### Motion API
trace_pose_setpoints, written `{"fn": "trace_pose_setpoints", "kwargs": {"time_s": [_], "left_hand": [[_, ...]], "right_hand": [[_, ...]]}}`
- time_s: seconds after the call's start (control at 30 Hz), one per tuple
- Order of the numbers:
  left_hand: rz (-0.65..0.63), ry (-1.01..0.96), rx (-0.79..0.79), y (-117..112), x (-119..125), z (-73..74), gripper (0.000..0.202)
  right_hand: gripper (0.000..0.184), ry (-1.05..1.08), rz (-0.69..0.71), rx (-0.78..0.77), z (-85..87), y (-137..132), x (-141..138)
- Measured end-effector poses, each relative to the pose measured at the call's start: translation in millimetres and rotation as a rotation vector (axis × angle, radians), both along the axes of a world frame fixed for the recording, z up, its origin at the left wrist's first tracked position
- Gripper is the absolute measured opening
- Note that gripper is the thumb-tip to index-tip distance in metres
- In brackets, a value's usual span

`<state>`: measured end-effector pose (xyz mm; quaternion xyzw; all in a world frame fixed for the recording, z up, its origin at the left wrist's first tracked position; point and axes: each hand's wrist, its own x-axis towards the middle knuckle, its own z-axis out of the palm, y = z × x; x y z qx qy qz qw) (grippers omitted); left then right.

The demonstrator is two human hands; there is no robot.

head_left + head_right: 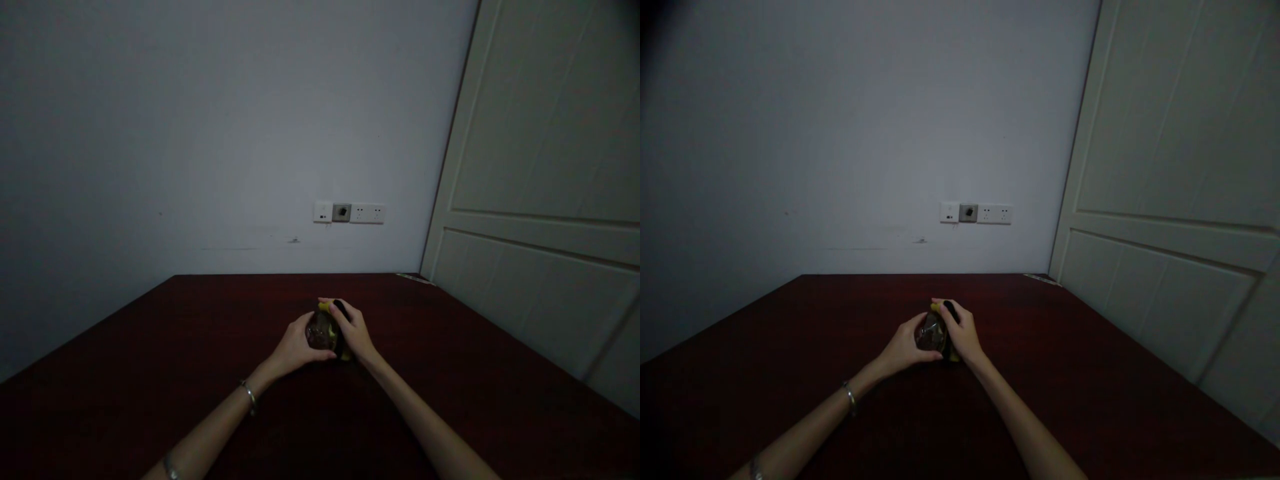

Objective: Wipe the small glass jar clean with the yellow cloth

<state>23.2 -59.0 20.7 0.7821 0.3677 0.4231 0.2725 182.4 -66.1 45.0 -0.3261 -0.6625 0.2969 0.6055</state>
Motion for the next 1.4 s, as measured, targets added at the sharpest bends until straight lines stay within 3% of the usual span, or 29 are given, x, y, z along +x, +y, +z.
{"fn": "trace_pose_setpoints", "kwargs": {"time_s": [0.27, 0.33, 0.47, 0.6, 0.73, 0.87, 0.93, 1.03, 1.27, 1.4], "left_hand": [[0.002, -0.033, -0.036, -1.8, 0.4, 3.4, 0.057], [-0.003, -0.047, -0.032, -2.5, 0.9, 3.2, 0.060], [-0.018, -0.035, 0.001, -3.5, 0.8, 2.5, 0.082], [-0.032, 0.004, -0.003, -3.8, 0.6, 2.6, 0.087], [-0.027, -0.012, -0.043, -5.1, 2.4, 4.6, 0.082], [-0.025, -0.026, -0.119, -6.3, 5.1, 6.8, 0.055], [-0.024, -0.039, -0.127, -6.7, 6.0, 7.1, 0.049], [-0.030, -0.048, -0.113, -6.6, 5.7, 5.8, 0.058], [-0.020, -0.040, -0.017, -3.1, 1.5, -0.5, 0.087], [-0.011, -0.051, -0.039, -4.6, 3.3, 1.6, 0.085]], "right_hand": [[0.025, -0.336, 0.056, 0.419, 0.8, -18.7, -2.7], [0.023, -0.303, 0.042, 0.401, 2.2, -19.0, -3.5], [0.024, -0.123, 0.005, 0.177, 3.4, -11.0, -4.4], [0.029, -0.028, -0.009, 0.038, 2.4, -4.2, -4.7], [0.022, -0.123, -0.042, 0.194, 1.1, -9.7, -5.6], [0.022, -0.328, 0.021, 0.441, 0.4, -16.5, -5.4], [0.022, -0.364, 0.041, 0.482, 1.1, -17.7, -5.2], [0.021, -0.299, 0.018, 0.403, 3.8, -17.9, -5.6], [0.027, -0.016, 0.043, 0.042, 5.5, -7.1, -7.2], [0.027, -0.034, 0.011, 0.088, 4.1, -6.7, -6.8]]}}
